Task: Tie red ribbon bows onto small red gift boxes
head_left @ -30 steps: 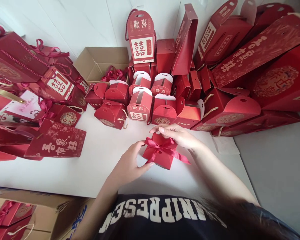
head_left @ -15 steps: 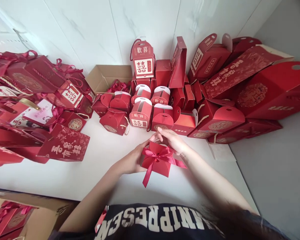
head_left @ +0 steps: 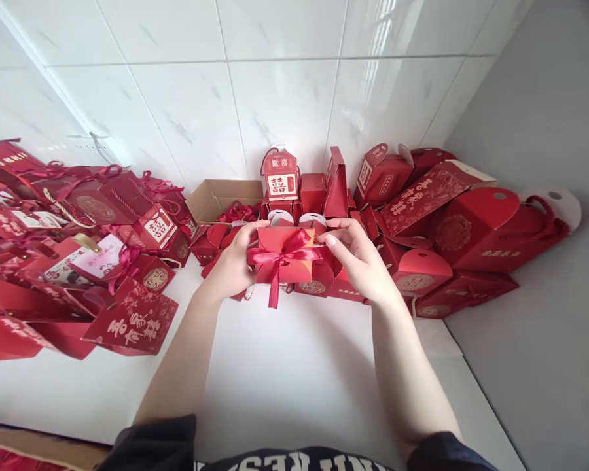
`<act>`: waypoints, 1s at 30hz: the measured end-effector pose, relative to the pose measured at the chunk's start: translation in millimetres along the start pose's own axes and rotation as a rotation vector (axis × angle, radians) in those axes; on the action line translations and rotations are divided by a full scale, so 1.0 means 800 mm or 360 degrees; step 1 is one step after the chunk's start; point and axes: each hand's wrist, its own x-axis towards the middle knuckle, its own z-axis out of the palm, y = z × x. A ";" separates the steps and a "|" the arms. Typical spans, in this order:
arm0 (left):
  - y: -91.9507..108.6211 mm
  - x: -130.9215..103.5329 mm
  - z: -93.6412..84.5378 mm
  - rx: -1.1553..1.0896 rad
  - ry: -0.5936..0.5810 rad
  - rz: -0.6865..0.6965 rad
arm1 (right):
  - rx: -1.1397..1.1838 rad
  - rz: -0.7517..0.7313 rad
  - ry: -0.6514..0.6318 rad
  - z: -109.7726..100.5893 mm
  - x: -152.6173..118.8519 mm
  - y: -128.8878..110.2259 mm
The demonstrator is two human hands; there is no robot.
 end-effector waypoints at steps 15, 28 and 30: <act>-0.029 0.036 -0.004 0.0031 -0.0067 0.0094 | 0.0001 -0.0022 -0.0103 0.014 0.011 0.010; -0.021 0.035 -0.005 0.0614 0.0260 0.0299 | -0.0836 -0.0278 0.0386 0.040 -0.008 -0.012; -0.018 0.033 0.002 0.0672 0.0323 0.0362 | -0.0722 -0.0194 0.0253 0.056 -0.011 -0.010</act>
